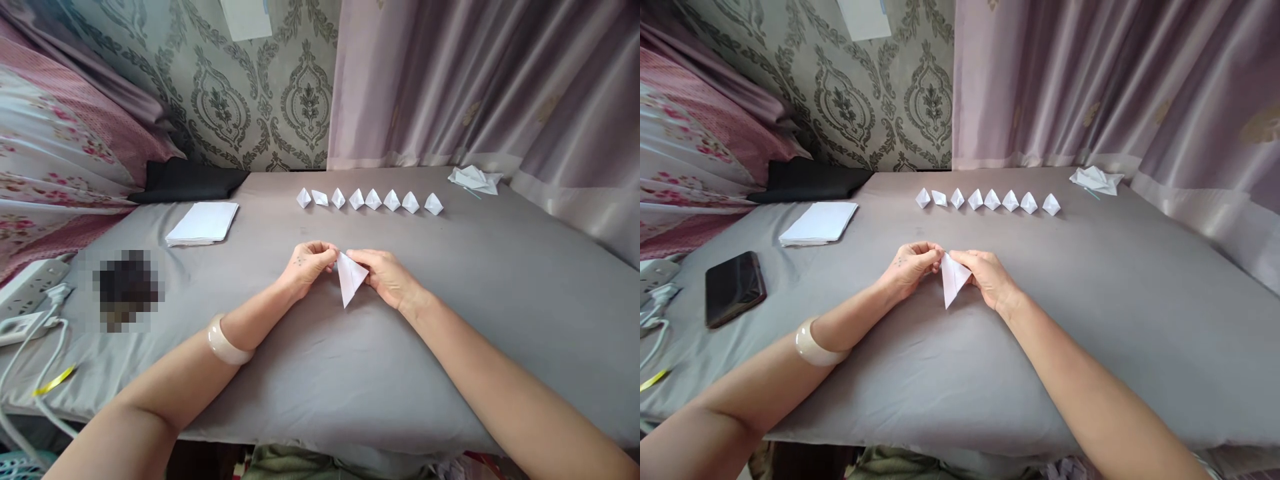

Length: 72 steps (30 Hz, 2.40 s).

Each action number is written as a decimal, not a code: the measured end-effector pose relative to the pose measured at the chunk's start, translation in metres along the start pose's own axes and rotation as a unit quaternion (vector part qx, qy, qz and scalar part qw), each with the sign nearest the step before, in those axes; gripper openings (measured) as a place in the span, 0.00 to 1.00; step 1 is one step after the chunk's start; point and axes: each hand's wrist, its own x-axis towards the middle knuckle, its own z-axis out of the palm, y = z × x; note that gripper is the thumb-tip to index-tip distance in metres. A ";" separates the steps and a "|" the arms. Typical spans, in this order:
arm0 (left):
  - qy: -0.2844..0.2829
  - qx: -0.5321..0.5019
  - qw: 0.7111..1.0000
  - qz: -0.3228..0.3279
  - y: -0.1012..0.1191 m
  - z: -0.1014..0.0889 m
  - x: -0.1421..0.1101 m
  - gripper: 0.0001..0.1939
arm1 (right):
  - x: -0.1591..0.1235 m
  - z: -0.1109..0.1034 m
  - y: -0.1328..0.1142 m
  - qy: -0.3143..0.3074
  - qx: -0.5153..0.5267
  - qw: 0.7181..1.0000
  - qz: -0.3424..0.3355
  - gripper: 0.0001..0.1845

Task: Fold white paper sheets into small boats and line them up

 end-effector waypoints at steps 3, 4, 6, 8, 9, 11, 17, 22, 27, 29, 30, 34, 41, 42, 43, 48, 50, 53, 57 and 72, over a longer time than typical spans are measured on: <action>-0.017 -0.036 0.999 0.003 0.004 0.000 -0.002 0.04 | 0.000 -0.001 0.000 0.003 0.020 1.000 0.002 0.11; -0.030 -0.065 0.997 0.002 0.005 0.001 -0.003 0.05 | 0.001 -0.002 -0.001 -0.005 0.041 0.999 -0.003 0.10; -0.053 -0.123 0.991 -0.006 0.007 0.002 -0.005 0.07 | 0.001 -0.004 -0.002 -0.041 0.096 0.994 -0.014 0.09; -0.067 -0.156 0.985 -0.020 0.008 0.004 -0.008 0.10 | 0.002 -0.006 -0.003 -0.077 0.143 0.987 -0.017 0.09; -0.071 -0.162 0.984 -0.027 0.008 0.006 -0.009 0.12 | 0.003 -0.007 -0.004 -0.089 0.159 0.983 -0.014 0.09; -0.082 -0.168 0.982 -0.040 0.007 0.009 -0.012 0.12 | 0.004 -0.009 -0.003 -0.097 0.180 0.979 -0.007 0.08; -0.112 -0.175 0.976 -0.065 0.007 0.012 -0.017 0.13 | 0.005 -0.011 0.002 -0.092 0.188 0.978 -0.002 0.08; -0.131 -0.185 0.971 -0.081 0.007 0.012 -0.016 0.13 | 0.006 -0.011 0.002 -0.093 0.173 0.981 -0.002 0.10; -0.141 -0.181 0.970 -0.074 0.007 0.012 -0.018 0.11 | 0.006 -0.013 0.002 -0.118 0.186 0.975 -0.013 0.10; -0.124 -0.158 0.978 -0.052 0.008 0.013 -0.019 0.11 | 0.006 -0.013 0.001 -0.116 0.186 0.976 -0.014 0.10; -0.112 -0.138 0.983 -0.034 0.008 0.013 -0.020 0.12 | 0.005 -0.013 0.001 -0.112 0.182 0.977 -0.017 0.10; -0.072 -0.038 0.996 0.033 0.009 0.013 -0.021 0.13 | 0.003 -0.012 -0.001 -0.085 0.121 0.988 -0.051 0.11; -0.100 0.080 0.990 0.057 0.003 0.007 -0.016 0.11 | -0.003 -0.008 -0.004 -0.021 -0.064 0.984 -0.167 0.12; -0.101 0.080 0.990 0.053 0.002 0.007 -0.016 0.11 | -0.005 -0.007 -0.004 -0.013 -0.101 0.977 -0.188 0.11; -0.096 0.075 0.991 0.052 0.001 0.008 -0.016 0.10 | -0.005 -0.005 -0.003 0.000 -0.137 0.968 -0.211 0.10; 0.032 0.038 0.995 0.087 0.001 0.010 -0.013 0.07 | -0.009 0.004 0.006 0.061 -0.275 0.899 -0.334 0.29; 0.049 0.039 0.994 0.092 0.001 0.009 -0.013 0.05 | -0.011 0.007 0.011 0.065 -0.318 0.870 -0.371 0.31; 0.038 0.068 0.991 0.111 -0.002 0.009 -0.015 0.05 | -0.014 0.011 0.015 0.112 -0.388 0.814 -0.417 0.26; 0.042 0.125 0.984 0.120 -0.004 0.011 -0.020 0.05 | -0.018 0.014 0.018 0.188 -0.490 0.734 -0.431 0.15; 0.087 0.252 0.949 0.169 0.004 0.016 -0.027 0.04 | -0.020 0.016 0.019 0.220 -0.593 0.658 -0.410 0.09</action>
